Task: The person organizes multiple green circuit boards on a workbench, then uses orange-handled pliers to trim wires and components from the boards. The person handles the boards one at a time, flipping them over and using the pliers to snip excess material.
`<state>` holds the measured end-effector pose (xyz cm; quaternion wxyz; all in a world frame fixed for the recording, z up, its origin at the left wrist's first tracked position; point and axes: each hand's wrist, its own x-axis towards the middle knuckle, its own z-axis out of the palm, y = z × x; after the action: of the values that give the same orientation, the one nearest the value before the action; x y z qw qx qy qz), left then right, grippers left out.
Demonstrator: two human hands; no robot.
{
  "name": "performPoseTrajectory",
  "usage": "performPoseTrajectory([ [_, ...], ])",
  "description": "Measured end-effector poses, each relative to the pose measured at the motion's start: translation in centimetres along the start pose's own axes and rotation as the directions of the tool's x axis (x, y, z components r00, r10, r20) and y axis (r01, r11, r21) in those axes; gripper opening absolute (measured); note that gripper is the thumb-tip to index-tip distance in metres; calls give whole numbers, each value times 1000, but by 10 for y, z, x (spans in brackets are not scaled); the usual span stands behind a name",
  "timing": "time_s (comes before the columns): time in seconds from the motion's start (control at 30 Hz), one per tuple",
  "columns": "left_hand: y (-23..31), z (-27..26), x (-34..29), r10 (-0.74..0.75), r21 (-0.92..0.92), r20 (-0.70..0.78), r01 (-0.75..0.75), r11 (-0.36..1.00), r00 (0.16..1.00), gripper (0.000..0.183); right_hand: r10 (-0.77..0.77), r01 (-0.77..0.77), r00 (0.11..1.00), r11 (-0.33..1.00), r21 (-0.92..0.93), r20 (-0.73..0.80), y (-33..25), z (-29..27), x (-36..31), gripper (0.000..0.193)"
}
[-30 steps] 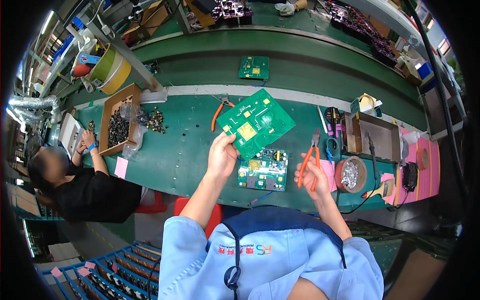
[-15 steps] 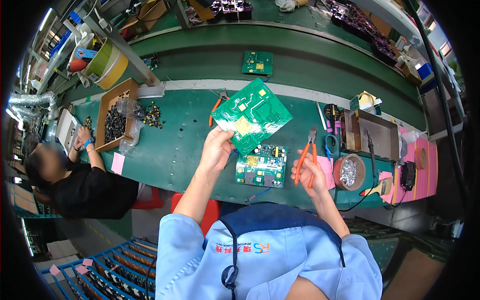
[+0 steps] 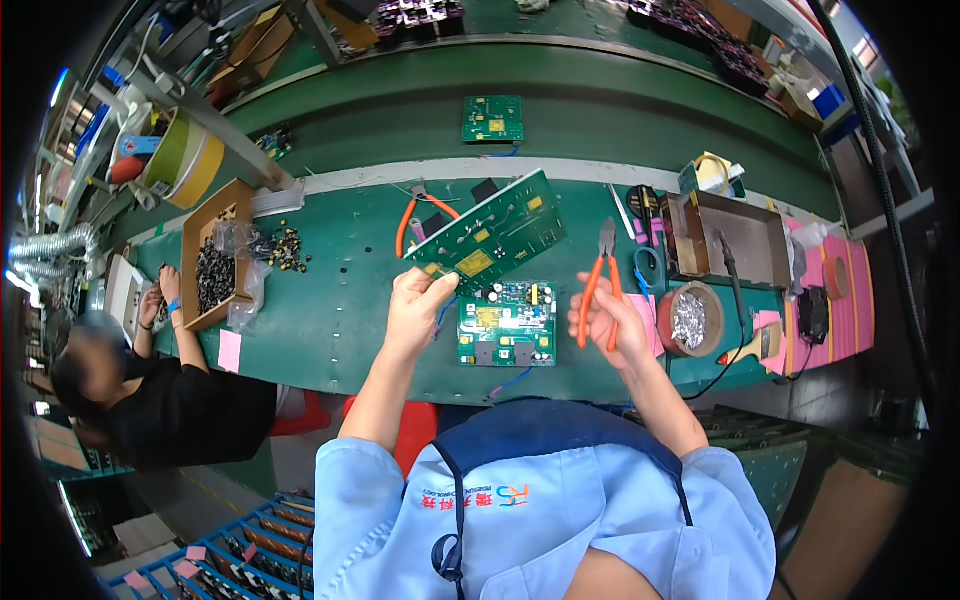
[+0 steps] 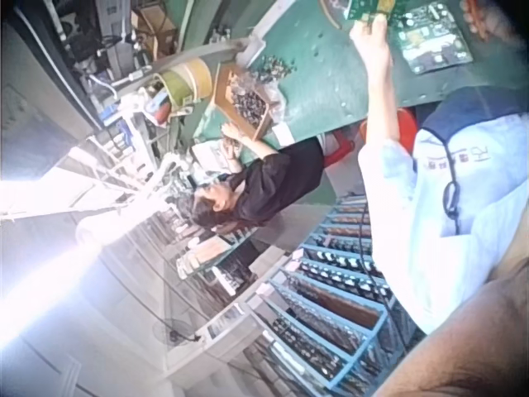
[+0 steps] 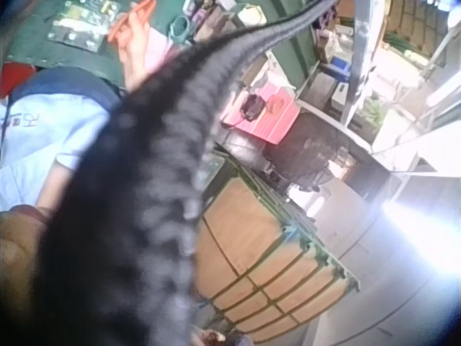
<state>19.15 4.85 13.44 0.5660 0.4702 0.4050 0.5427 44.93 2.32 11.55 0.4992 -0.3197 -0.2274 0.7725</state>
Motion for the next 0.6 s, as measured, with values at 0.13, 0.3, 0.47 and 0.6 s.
performPoseTrajectory([
  [0.13,11,9,-9,220,459,220,-299,836,950,7,36,-37,999,999,38,30,-17,13,12,36],
  [0.3,13,17,-19,366,617,639,-735,281,676,18,28,-34,999,989,-147,-43,-16,7,13,44],
  [0.47,-10,18,-20,567,804,238,-488,341,789,24,-34,32,999,998,-60,-23,-2,6,13,46],
  [0.6,-19,9,-18,116,343,-222,-34,939,968,21,-81,80,996,996,-39,-27,-2,5,13,46],
])
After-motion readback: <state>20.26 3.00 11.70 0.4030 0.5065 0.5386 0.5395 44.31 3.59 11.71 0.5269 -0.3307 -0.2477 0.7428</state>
